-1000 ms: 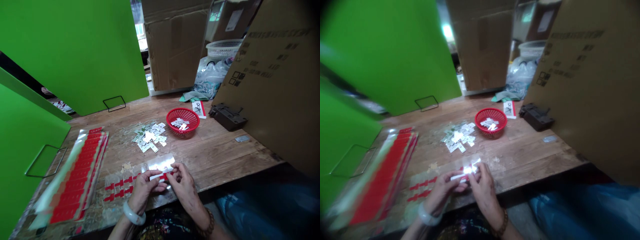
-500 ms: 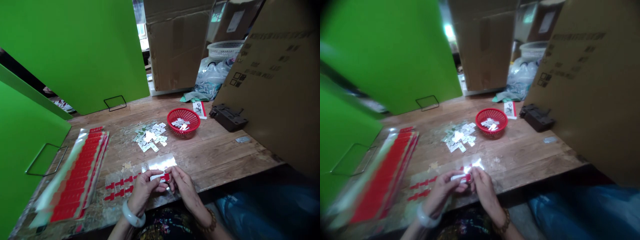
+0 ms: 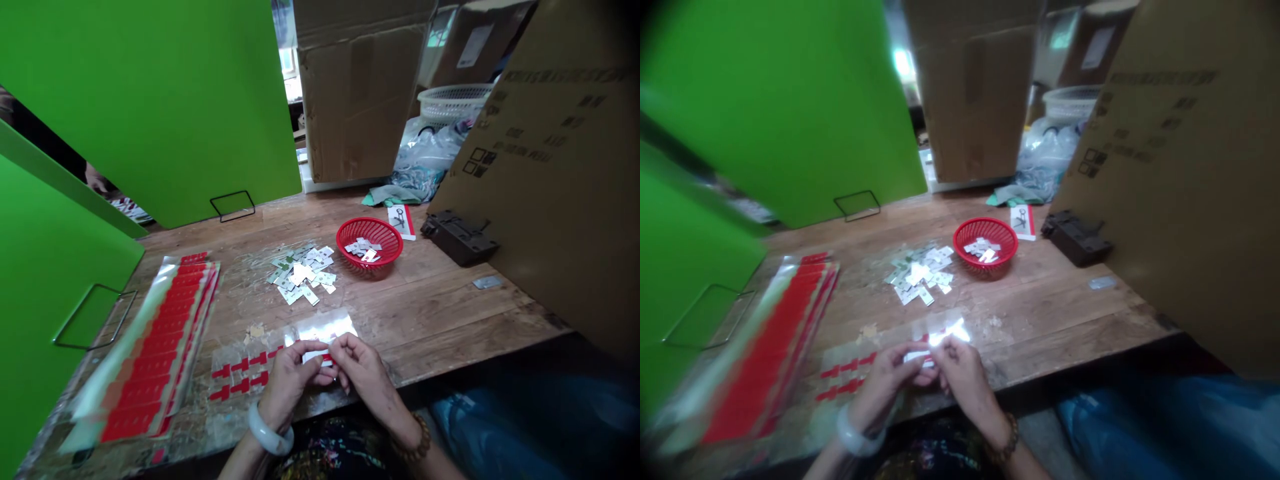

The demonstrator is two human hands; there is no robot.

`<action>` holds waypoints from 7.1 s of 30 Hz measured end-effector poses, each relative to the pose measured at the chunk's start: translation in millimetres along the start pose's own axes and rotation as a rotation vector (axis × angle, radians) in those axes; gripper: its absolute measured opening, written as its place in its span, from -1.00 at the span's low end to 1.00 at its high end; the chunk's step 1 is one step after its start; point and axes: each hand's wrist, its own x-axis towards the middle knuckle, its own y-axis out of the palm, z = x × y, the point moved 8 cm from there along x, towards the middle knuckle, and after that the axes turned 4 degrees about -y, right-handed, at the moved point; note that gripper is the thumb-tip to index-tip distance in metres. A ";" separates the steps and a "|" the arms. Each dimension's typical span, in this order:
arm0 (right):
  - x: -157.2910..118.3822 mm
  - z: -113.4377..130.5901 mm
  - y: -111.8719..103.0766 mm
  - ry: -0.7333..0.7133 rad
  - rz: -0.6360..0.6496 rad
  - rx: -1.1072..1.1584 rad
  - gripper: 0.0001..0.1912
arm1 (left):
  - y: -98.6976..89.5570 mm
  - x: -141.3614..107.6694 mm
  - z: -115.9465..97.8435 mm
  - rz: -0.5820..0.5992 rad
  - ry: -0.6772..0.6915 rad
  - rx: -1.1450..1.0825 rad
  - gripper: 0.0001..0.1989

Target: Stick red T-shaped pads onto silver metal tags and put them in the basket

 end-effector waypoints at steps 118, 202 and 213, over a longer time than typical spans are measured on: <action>-1.3 14.3 -44.7 -0.455 -0.187 -0.863 -0.78 | 16.3 65.1 31.4 -0.067 0.048 -0.187 -0.68; -12.4 33.1 -24.7 -0.190 -0.195 -0.208 -0.83 | 11.7 -2.6 7.9 0.096 -0.102 -0.239 -0.69; -13.3 34.3 -28.6 -0.185 -0.218 -0.220 -0.83 | 15.2 -1.7 7.9 0.085 -0.113 -0.241 -0.69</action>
